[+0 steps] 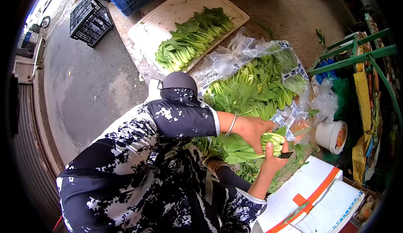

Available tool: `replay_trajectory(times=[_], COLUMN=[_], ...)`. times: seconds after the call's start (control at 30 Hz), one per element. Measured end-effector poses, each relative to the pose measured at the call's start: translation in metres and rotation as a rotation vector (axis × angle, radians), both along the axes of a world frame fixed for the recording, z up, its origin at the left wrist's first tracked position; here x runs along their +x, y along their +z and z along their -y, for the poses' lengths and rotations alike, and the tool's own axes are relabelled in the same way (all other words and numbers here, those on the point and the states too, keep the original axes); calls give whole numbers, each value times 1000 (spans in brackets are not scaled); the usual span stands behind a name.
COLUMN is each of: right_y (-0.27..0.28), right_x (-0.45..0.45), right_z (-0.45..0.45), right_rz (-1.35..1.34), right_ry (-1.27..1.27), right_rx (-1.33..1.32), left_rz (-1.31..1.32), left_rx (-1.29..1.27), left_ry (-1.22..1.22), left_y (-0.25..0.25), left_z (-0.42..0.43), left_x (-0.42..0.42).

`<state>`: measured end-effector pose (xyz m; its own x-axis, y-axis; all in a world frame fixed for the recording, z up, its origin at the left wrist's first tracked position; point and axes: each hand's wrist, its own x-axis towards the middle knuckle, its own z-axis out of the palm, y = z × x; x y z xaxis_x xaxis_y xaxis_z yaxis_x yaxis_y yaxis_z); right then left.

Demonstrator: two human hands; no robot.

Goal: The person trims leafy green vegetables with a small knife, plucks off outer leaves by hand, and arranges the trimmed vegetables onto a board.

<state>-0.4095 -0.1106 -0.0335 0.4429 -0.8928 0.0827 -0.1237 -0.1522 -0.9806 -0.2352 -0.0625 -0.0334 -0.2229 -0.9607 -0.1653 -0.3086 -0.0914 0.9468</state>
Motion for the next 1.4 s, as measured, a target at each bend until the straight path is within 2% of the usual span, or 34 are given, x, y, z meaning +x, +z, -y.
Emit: replay_trajectory(times=[0.03, 0.1, 0.13, 0.23, 0.27, 0.33, 0.4, 0.43, 0.47, 0.6, 0.7, 0.8, 0.87, 0.97, 1.03, 1.1, 1.17, 1.2, 1.23, 1.3, 1.4], right_y=[3, 11, 11, 9, 9, 14, 17, 19, 23, 27, 23, 13, 13, 20, 23, 23, 20, 23, 20, 5, 1], right_x=[3, 11, 12, 14, 11, 17, 19, 19, 20, 21, 21, 19, 18, 18, 16, 11, 3, 2, -3, -15, -16], right_z=[-1, -4, -1, 7, 10, 9, 9, 9, 8, 6, 4, 3, 2, 1, 3, 6, 23, 30, 43, 70, 106], right_rz=[0, -215, -230, -243, -252, -195, -184, -184, -212, -246, -225, -214, -237, -252, -169, -158, 265, 308, 308, -435, -498], right_ry=[-6, -152, -159, -192, -118, -21, 139, 135, 177, 218, 204, 145, 96, 89, 73, 6, -77, -111, -116, -258, -284], right_rx=[-6, -65, -60, -40, -8, -39, -19, -15, -20, -59, -82, -115, -148, -228, -303, -262, 31, 145, 142, -341, -493], left_rz=[0, 292, 428, 341, 340, 127, 148, 168, 138, 109, 195, 197, 310, 283, 244, 207, 6, 33, 31, 108, 133], left_rx=[-6, 14, -41, -49, -52, -142, -62, 18, -37, -101, -121, -161, -182, -189, -193, -194, -239, -270, -272, -381, -439], left_ry=[-6, 99, 196, 171, 173, -138, -205, -273, -242, -284, -338, -286, -217, -142, -100, -56, 96, 141, 135, 357, 442], left_y=[6, 14, 6, -2, -11, -19, -15, -10, -28, -18, -14, -9, -4, 3, 0, -1, 0, 6, 5, 6, 22], left_z=[-2, -4, -5, 3, 9, 15, 10, 7, 10, 7, 3, -4, -7, -10, -8, -8, -8, -10, -10, -13, -26], left_x=[2, 4, -1, 0, -1, 1, 4, 5, 0, 10, 12, 14, 15, 20, 23, 27, 30, 32, 33, 36, 44])
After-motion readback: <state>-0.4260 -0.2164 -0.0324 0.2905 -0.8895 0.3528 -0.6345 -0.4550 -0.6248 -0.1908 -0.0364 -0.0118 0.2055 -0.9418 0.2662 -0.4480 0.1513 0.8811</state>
